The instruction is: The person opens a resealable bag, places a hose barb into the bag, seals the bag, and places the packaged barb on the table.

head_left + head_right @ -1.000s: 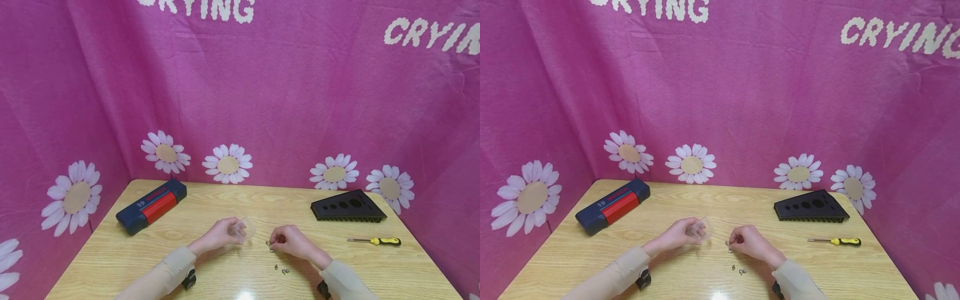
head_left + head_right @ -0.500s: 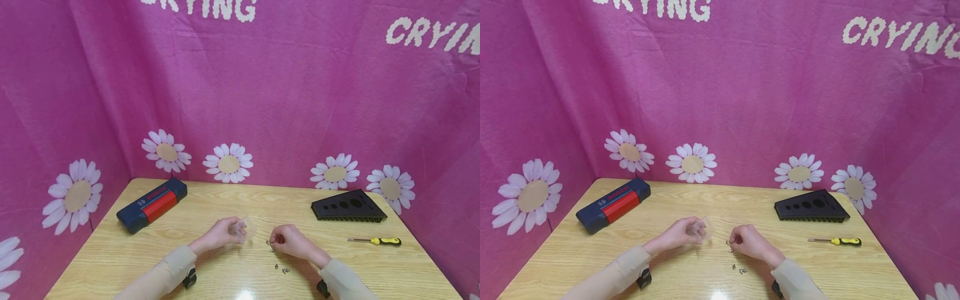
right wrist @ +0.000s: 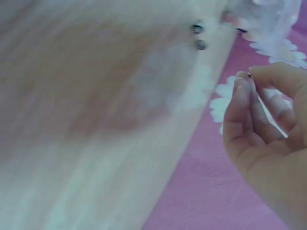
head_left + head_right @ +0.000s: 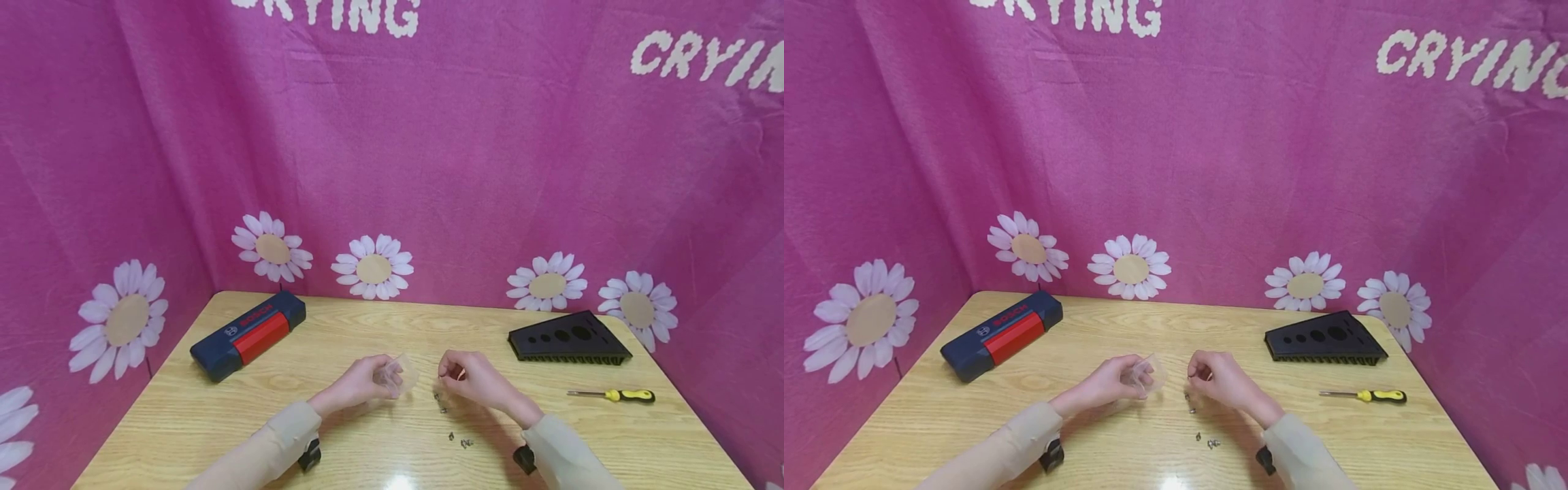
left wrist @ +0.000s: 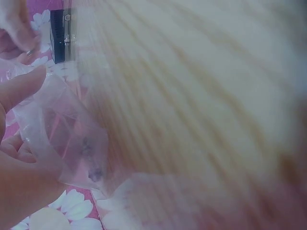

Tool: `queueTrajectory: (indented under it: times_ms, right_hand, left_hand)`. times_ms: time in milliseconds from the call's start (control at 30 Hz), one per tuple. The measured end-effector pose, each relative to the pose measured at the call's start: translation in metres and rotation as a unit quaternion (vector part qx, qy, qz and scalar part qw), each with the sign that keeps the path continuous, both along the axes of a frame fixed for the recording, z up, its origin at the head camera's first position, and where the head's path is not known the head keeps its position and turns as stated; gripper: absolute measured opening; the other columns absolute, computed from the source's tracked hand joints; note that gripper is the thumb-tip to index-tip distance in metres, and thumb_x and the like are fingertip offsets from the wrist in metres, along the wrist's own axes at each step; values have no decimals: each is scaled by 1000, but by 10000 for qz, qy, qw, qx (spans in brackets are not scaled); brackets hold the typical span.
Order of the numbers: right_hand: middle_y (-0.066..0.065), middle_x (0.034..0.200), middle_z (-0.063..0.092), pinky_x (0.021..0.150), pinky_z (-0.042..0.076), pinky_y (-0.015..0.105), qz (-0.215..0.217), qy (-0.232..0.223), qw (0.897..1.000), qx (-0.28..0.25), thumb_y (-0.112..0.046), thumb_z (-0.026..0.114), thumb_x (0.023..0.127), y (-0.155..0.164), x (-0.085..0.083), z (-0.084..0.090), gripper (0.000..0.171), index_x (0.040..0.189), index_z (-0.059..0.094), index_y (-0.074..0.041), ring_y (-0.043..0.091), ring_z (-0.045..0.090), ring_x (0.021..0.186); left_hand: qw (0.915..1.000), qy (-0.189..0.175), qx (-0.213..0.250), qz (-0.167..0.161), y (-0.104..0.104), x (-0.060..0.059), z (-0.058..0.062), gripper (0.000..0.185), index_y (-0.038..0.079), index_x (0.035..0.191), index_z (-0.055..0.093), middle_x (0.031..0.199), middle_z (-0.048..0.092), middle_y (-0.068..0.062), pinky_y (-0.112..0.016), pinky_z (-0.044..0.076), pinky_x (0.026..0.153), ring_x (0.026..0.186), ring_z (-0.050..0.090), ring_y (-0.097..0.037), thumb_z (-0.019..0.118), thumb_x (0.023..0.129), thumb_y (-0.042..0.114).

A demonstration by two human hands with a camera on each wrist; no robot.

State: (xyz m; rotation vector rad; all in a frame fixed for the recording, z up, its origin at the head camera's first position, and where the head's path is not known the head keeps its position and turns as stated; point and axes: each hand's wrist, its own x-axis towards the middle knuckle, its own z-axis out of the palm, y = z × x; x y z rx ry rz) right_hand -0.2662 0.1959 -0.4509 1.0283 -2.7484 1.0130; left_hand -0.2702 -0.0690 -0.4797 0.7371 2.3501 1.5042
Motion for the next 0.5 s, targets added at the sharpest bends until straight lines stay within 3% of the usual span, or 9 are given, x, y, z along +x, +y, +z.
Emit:
queueTrajectory:
  times_ms: [300, 500]
  right_hand:
    - [-3, 78, 69, 65, 55, 19, 12, 311, 9995, -57, -5, 69, 88, -24, -5, 25, 9, 85, 66, -14, -2, 60, 72]
    - [-2, 77, 69, 65, 53, 16, 237, 314, 9992, -10, -5, 70, 88, -43, -6, 31, 8, 86, 67, -13, -3, 58, 72]
  left_hand:
    - [10000, -53, -35, -44, 0, 2, 3, 33, -2, 114, 63, 104, 72, -15, -24, 55, 84, 96, 67, -17, 74, 83, -2]
    - [9999, 27, -101, -95, 2, 1, 4, 32, -4, 115, 61, 105, 72, -17, -23, 55, 82, 94, 69, -20, 73, 85, -1]
